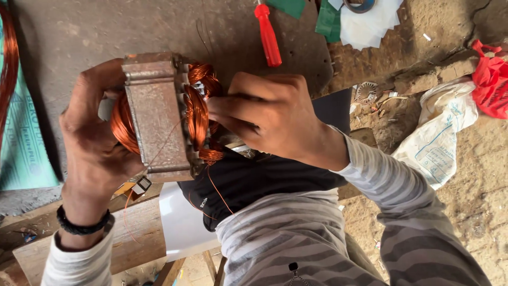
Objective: Manually winding and arranging copper wire coils into an electric motor stator.
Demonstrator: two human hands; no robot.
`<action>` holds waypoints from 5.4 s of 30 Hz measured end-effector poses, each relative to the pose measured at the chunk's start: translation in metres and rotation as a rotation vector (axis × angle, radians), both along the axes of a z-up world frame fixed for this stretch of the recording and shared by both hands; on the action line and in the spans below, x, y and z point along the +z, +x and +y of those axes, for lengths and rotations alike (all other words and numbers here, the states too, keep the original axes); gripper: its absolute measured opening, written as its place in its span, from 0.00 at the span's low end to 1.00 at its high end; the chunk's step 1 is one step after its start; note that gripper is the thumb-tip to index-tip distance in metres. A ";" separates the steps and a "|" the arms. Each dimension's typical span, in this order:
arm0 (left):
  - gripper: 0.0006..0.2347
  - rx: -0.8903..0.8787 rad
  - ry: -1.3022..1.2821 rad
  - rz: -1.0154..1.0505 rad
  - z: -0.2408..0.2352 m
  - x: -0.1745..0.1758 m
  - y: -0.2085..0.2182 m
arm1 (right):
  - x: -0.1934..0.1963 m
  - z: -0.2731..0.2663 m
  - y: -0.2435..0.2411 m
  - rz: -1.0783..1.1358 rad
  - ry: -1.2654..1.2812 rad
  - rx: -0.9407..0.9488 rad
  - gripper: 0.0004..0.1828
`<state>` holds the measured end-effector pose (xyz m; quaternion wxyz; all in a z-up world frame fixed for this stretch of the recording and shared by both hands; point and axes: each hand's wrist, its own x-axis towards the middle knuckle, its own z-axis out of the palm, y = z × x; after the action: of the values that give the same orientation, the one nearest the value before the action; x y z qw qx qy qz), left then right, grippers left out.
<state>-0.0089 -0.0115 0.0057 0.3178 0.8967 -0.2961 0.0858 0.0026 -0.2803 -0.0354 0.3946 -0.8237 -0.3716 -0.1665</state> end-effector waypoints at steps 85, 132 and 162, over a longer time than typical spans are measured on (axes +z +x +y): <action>0.27 0.154 0.026 -0.048 0.006 -0.006 -0.030 | 0.015 0.007 -0.039 -0.361 -0.605 0.021 0.12; 0.32 0.165 0.028 -0.002 0.006 -0.006 -0.030 | 0.035 0.031 -0.029 0.003 -0.155 -0.144 0.05; 0.30 0.153 0.058 -0.052 0.006 -0.010 -0.029 | 0.007 0.006 -0.012 -0.107 -0.087 -0.077 0.06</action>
<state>-0.0382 -0.0055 -0.0043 0.2765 0.9230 -0.2371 0.1243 -0.0090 -0.2739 -0.0283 0.3315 -0.8436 -0.3671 -0.2090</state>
